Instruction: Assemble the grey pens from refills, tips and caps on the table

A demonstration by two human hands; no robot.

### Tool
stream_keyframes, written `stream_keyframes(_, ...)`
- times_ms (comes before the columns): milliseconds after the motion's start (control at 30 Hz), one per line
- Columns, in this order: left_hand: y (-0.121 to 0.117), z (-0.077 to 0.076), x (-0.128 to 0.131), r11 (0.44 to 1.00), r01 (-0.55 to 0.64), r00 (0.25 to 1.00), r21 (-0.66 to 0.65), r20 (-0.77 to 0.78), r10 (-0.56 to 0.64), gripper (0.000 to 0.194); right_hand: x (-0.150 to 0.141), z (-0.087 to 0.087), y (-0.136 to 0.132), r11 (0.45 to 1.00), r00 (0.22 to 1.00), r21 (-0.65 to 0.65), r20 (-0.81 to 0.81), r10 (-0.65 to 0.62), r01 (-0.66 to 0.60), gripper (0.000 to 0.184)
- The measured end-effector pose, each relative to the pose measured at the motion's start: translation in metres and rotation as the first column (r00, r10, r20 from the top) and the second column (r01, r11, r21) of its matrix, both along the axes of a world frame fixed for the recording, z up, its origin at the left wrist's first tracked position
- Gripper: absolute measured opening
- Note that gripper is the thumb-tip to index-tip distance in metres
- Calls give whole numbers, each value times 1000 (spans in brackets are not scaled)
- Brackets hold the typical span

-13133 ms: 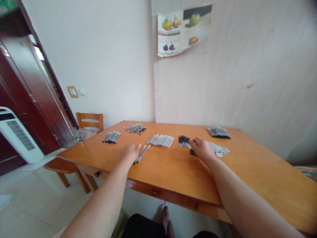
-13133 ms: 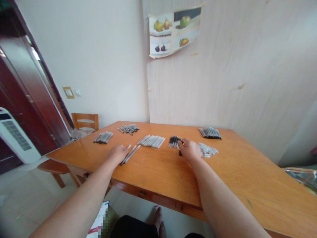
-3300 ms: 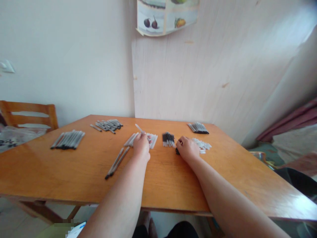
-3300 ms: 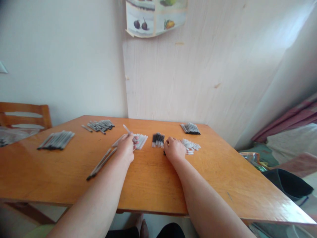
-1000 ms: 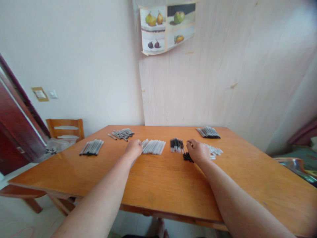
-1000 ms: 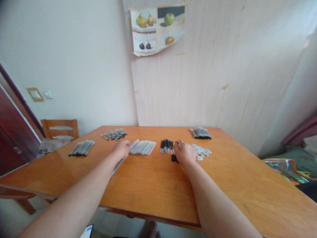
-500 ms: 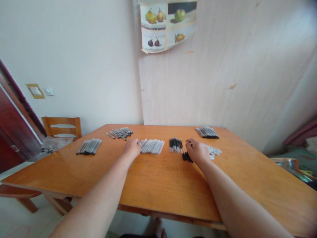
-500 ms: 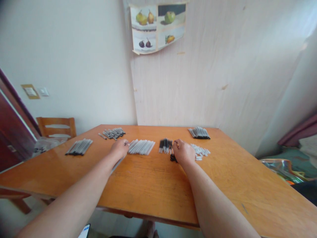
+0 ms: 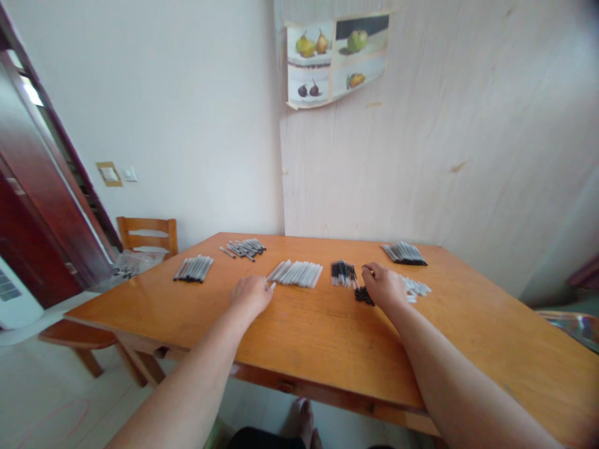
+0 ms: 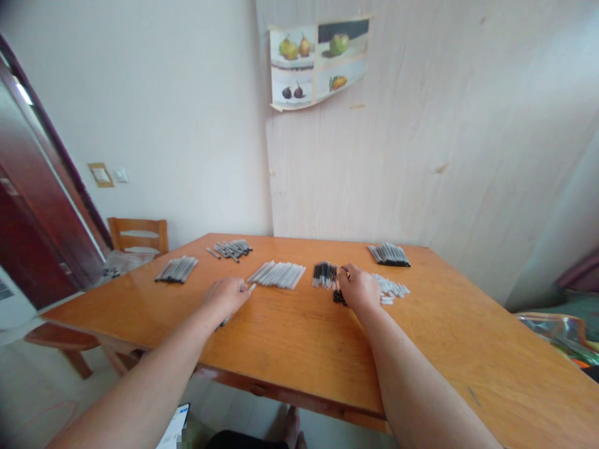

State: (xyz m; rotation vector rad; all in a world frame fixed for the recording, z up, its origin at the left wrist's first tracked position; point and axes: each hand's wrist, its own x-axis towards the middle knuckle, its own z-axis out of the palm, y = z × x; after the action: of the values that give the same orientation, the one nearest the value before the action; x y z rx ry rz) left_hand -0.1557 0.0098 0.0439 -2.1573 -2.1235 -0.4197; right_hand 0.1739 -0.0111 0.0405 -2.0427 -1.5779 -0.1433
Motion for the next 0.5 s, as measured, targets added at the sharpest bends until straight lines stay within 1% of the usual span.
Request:
stream_keyframes(67,-7,1,4,1000,-3,999,-9,-43,3,19,1,-1,0,1000,1000,15,3,10,-10,41)
stream_keyframes(167,-15,4,10,999,-23,998,-26,-60,21,19,1,-1,-1,1000,1000,21,5,18,-18,41)
stream_keyframes(300,-24,8,15,999,-32,999,-33,-44,31,18,0,2,-3,1000,1000,8,-13,15,-15,41)
stream_keyframes(400,-30,10,18,999,-21,999,-29,-30,21,16,0,3,-4,999,999,28,-38,16,-15,40)
stream_keyframes(500,-35,12,26,999,37,998,-32,45,-36,15,-4,1,-3,995,994,67,-76,84,-79,37)
